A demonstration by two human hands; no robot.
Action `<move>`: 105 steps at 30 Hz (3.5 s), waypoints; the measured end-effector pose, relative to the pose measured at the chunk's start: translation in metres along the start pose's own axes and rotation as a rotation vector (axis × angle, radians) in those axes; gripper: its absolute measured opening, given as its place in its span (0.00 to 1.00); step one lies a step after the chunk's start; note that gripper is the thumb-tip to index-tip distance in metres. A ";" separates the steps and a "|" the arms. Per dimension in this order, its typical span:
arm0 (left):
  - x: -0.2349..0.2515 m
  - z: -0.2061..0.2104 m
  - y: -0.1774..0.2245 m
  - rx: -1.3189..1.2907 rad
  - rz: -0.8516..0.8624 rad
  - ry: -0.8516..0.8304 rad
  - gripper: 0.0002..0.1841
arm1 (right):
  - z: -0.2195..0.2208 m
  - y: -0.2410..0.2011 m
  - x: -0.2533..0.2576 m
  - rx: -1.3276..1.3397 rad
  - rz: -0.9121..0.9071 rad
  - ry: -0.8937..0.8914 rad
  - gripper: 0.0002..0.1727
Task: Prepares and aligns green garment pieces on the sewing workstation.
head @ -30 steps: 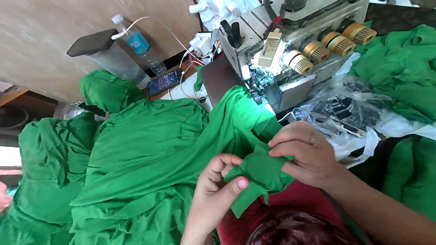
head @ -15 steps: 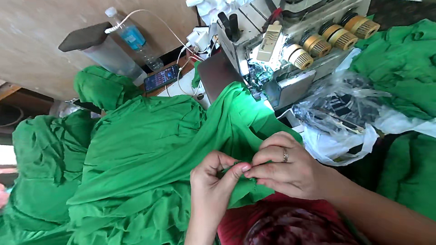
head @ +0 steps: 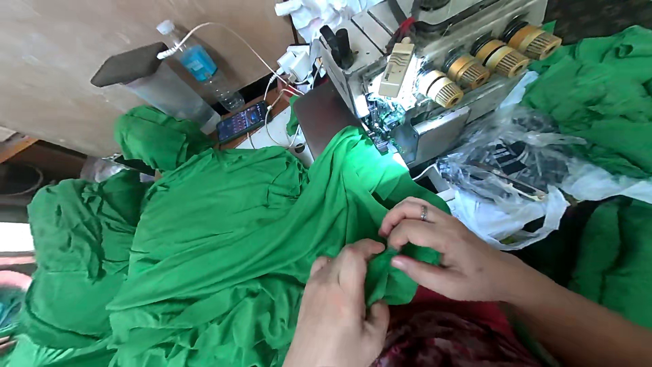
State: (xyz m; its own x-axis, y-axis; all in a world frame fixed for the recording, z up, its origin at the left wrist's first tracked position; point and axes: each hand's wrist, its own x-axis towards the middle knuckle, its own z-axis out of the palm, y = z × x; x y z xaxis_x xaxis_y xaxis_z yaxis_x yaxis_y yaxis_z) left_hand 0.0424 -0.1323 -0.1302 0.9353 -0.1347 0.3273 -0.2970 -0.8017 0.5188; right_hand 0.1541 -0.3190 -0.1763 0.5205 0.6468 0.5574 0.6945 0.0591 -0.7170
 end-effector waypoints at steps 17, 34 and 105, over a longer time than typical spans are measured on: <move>-0.015 0.013 -0.043 -0.739 0.037 -0.024 0.06 | -0.069 0.007 -0.010 1.349 0.178 0.430 0.14; 0.018 0.038 -0.024 -1.181 -0.155 -0.253 0.22 | -0.014 -0.008 0.006 0.356 0.123 -0.025 0.10; 0.099 0.020 -0.039 0.140 0.099 0.271 0.20 | -0.019 0.041 0.011 0.591 0.496 0.220 0.03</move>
State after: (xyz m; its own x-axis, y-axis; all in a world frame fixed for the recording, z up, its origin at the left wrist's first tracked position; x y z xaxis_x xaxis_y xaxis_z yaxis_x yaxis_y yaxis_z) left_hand 0.1509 -0.1260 -0.1338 0.8121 -0.0706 0.5792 -0.3368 -0.8674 0.3664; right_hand 0.1979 -0.3237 -0.1913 0.8282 0.5424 0.1409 0.0102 0.2368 -0.9715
